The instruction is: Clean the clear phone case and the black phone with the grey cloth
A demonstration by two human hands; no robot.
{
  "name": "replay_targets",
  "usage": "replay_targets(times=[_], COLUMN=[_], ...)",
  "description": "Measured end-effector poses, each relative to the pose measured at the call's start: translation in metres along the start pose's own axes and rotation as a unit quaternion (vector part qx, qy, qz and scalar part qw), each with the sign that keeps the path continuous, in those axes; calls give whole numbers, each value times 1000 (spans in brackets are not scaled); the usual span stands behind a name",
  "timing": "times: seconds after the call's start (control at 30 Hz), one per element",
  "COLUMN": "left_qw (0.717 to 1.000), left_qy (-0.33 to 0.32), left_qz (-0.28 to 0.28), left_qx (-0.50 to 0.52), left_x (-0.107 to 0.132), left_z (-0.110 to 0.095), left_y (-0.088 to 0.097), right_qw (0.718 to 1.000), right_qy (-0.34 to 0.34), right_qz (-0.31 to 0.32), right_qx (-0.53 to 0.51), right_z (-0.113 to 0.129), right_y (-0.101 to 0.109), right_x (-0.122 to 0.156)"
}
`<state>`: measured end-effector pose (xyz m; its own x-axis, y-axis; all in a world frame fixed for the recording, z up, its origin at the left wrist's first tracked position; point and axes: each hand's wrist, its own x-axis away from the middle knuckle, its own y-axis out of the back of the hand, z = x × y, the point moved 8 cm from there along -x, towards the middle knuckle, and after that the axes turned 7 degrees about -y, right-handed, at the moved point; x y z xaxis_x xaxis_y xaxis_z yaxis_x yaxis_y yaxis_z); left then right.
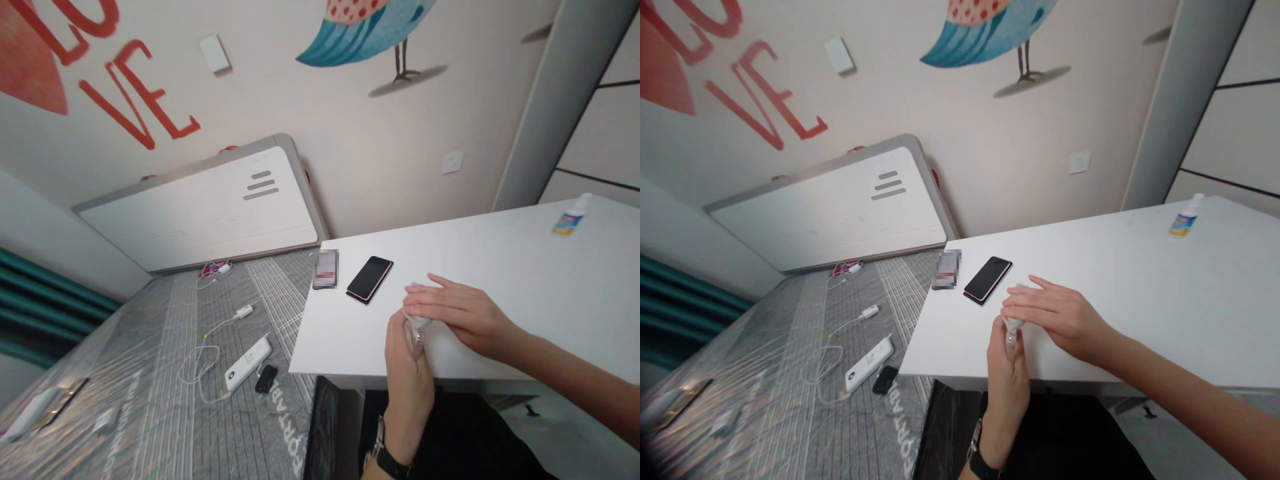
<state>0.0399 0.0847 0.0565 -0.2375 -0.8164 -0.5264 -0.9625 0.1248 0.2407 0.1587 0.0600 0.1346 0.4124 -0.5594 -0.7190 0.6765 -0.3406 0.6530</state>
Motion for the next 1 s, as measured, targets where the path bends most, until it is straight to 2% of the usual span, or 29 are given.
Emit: replay_targets(times=[0.1, 0.2, 0.27, 0.37, 0.5, 0.6, 0.73, 0.83, 0.93, 1.0], left_qw=[993, 956, 933, 924, 927, 923, 932, 940, 936, 932], left_qy=[-10, -13, -29, -47, 28, 51, 33, 40, 46, 32], left_qz=[38, 137, 179, 184, 191, 222, 166, 113, 68, 57], left_qx=[-111, -259, -311, -333, -322, -311, -320, -320, -341, -357], left_x=[-1, 2, 6, 10, 23, 38, 45, 45, 46, 49], left_z=[0, 2, -1, -5, 17, 35, 40, 35, 28, 23], left_y=[0, -7, -2, 29, 80, 87, 75, 64, 54, 48], right_qw=[999, 989, 979, 965, 942, 949, 962, 957, 947, 945], right_qy=[-51, -145, -197, -253, -325, -310, -254, -262, -262, -249], right_qz=[9, 14, 22, 20, -7, 42, 98, 123, 180, 210], right_qx=[5, 33, 46, 62, 79, 36, -9, -28, -36, -29], right_z=[-28, -65, -83, -97, -104, -97, -74, -62, -58, -61], right_y=[3, 8, 12, 24, 41, 28, 5, -9, -31, -45], right_x=[10, 31, 46, 62, 74, 72, 57, 48, 47, 51])
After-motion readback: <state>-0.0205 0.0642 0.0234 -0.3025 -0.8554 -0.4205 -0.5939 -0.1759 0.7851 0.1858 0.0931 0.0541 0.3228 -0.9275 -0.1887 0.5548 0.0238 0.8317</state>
